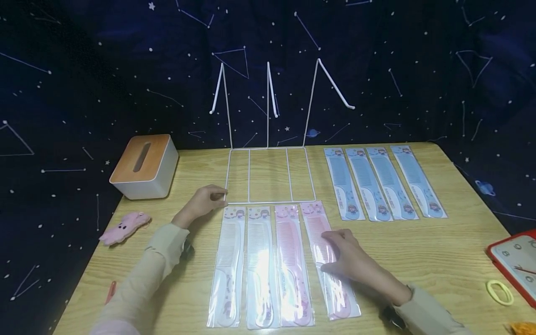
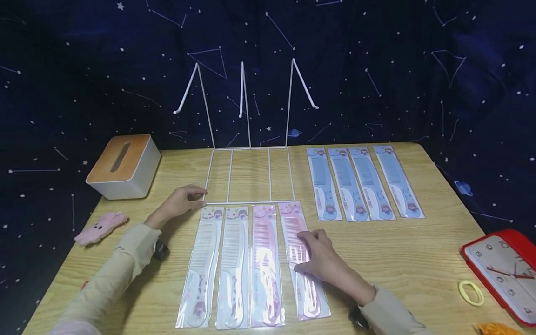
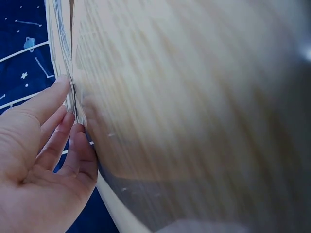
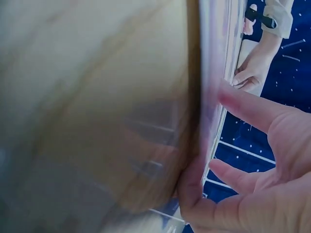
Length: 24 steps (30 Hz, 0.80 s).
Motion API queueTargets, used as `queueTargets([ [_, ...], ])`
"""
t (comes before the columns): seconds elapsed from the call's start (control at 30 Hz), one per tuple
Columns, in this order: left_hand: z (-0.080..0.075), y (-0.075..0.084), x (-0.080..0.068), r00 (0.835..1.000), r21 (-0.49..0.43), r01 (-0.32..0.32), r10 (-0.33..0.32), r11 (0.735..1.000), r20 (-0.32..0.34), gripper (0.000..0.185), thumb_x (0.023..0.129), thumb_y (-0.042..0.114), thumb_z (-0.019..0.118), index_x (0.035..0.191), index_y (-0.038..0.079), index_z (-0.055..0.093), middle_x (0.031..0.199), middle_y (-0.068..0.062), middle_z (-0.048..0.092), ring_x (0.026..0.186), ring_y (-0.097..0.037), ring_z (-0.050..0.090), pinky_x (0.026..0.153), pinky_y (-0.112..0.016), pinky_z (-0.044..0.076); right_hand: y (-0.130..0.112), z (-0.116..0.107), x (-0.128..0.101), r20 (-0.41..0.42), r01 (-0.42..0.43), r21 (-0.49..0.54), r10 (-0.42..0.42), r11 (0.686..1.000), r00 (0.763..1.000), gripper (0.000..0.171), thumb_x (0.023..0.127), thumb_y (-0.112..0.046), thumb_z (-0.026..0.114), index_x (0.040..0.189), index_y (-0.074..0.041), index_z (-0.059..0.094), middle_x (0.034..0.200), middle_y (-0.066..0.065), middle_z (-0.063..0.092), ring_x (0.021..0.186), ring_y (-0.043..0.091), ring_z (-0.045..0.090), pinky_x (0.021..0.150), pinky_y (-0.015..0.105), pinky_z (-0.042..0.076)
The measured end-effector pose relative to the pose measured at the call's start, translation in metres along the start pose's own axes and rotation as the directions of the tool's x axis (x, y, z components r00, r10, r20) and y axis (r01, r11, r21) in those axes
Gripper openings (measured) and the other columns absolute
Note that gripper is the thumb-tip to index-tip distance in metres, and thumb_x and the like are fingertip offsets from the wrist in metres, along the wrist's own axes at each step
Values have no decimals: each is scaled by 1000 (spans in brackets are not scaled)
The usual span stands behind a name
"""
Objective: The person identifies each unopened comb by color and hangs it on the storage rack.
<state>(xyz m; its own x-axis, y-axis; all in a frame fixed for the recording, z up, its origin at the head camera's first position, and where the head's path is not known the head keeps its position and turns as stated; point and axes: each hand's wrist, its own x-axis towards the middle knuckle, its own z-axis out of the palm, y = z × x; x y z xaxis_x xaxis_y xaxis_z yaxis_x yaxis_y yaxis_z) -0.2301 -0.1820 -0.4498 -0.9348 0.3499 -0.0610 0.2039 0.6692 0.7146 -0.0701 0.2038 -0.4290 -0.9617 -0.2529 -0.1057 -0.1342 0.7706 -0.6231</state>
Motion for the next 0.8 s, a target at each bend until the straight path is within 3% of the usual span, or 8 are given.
queueTargets([
  [0.17, -2, 3, -1, 1000, -5, 4, -4, 1000, 12, 41, 87, 12, 68, 124, -3, 59, 126, -21, 57, 114, -36, 54, 100, -48, 45, 3, -4, -2, 17, 24, 52, -25, 998, 1000, 73, 70, -23, 81, 130, 4, 49, 112, 19, 50, 98, 30, 51, 88, 54, 48],
  [0.37, -3, 3, -2, 1000, -9, 22, -22, 1000, 12, 40, 87, 12, 68, 124, -2, 59, 126, -20, 57, 114, -35, 54, 100, -47, 45, 1, -12, -7, 53, 39, 151, -48, 988, 997, 57, 84, -15, 69, 131, 6, 47, 130, 29, 49, 121, 50, 43, 101, 66, 33],
  [0.6, 1, -1, 0, 1000, 2, 18, -18, 1000, -1, 40, 86, 11, 69, 123, -3, 60, 125, -21, 58, 113, -36, 56, 100, -46, 46, -14, -22, -11, 20, 47, 211, -52, 976, 998, 53, 87, -9, 66, 134, 1, 45, 131, 29, 46, 111, 45, 51, 88, 56, 50],
  [0.8, 2, -1, 1, 1000, 13, 15, -15, 1000, 0, 40, 85, 10, 70, 122, -3, 60, 123, -22, 58, 112, -37, 56, 99, -46, 47, -35, -29, -3, -97, 212, 283, -192, 935, 977, 54, 88, 0, 62, 137, -2, 41, 125, 23, 47, 99, 39, 60, 80, 43, 58],
])
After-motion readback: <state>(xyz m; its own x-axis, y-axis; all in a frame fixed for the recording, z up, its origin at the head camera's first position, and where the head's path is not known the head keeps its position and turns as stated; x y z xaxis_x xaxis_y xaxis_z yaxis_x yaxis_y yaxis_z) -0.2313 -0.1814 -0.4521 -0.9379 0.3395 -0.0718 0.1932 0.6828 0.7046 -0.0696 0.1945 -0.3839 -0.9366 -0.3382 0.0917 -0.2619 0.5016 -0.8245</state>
